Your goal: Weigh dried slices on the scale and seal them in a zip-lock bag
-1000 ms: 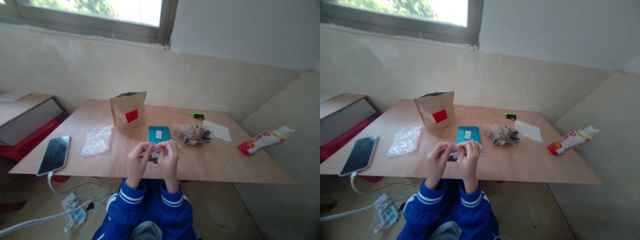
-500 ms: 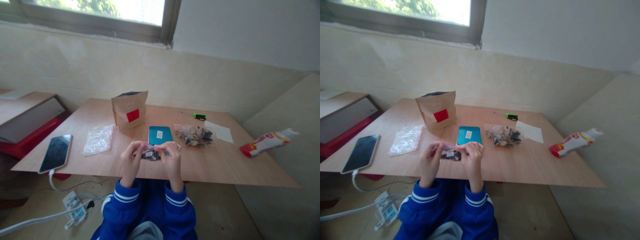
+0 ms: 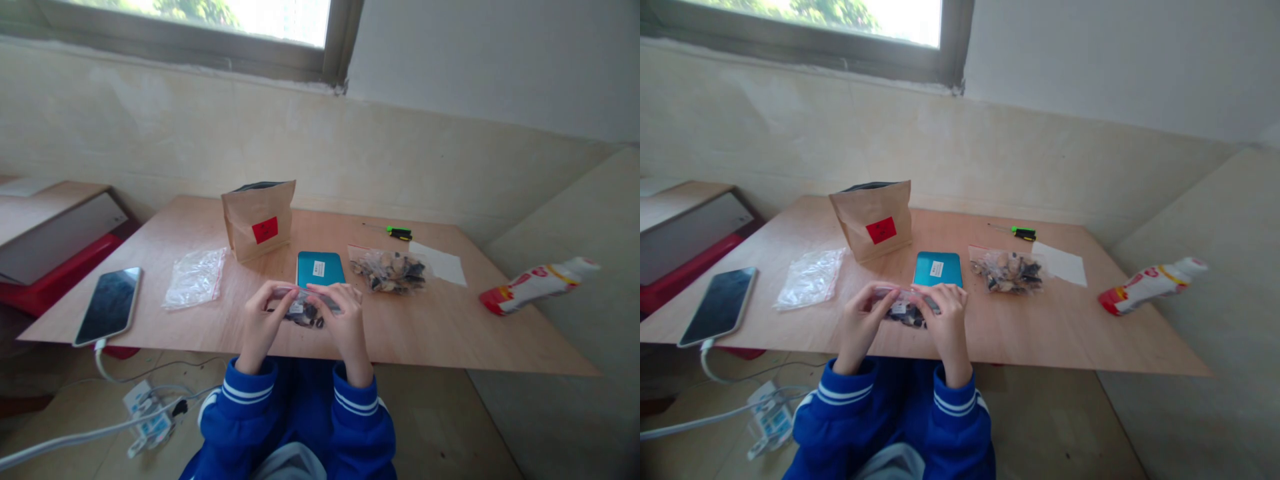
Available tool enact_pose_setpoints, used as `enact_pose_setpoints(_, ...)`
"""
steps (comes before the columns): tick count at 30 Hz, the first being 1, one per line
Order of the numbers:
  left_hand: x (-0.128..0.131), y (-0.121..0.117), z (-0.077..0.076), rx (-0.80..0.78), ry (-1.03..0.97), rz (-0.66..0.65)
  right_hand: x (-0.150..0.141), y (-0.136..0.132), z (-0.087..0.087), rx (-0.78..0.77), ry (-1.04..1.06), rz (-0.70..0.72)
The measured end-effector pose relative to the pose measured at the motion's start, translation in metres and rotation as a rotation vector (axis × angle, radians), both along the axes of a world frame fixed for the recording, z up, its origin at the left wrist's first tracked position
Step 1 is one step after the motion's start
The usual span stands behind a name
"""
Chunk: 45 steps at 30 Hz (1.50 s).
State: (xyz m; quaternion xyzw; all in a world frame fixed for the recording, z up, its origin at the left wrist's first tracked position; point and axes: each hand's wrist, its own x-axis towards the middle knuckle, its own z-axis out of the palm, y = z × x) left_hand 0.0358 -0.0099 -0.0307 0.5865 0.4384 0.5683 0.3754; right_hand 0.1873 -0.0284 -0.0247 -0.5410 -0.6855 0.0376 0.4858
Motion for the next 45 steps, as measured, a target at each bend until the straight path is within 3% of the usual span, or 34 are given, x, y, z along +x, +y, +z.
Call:
enact_pose_setpoints(4,-0.005,-0.001,0.003,-0.027,-0.026,0.028,0.008,-0.002,0.000,-0.058,0.037,0.024)
enact_pose_setpoints(13,-0.008,0.001,0.003,-0.061,-0.079,0.072,0.011,-0.003,0.000,0.003,0.068,-0.011)
enact_pose_setpoints(21,-0.006,-0.001,0.001,-0.052,-0.038,0.024,0.004,-0.002,-0.002,0.111,0.030,-0.161)
enact_pose_setpoints(26,0.000,-0.001,-0.002,0.011,-0.028,0.053,0.002,-0.002,-0.003,0.101,0.016,-0.205)
enact_pose_setpoints(32,0.005,-0.006,0.005,0.040,-0.015,0.065,-0.005,-0.004,0.001,0.083,-0.052,-0.157)
enact_pose_setpoints(37,0.003,-0.007,0.006,0.052,-0.008,0.087,-0.010,-0.007,0.008,0.109,0.008,-0.070)
enact_pose_setpoints(45,0.003,-0.006,0.008,0.075,0.080,-0.040,-0.008,-0.007,0.007,0.136,0.034,-0.145)
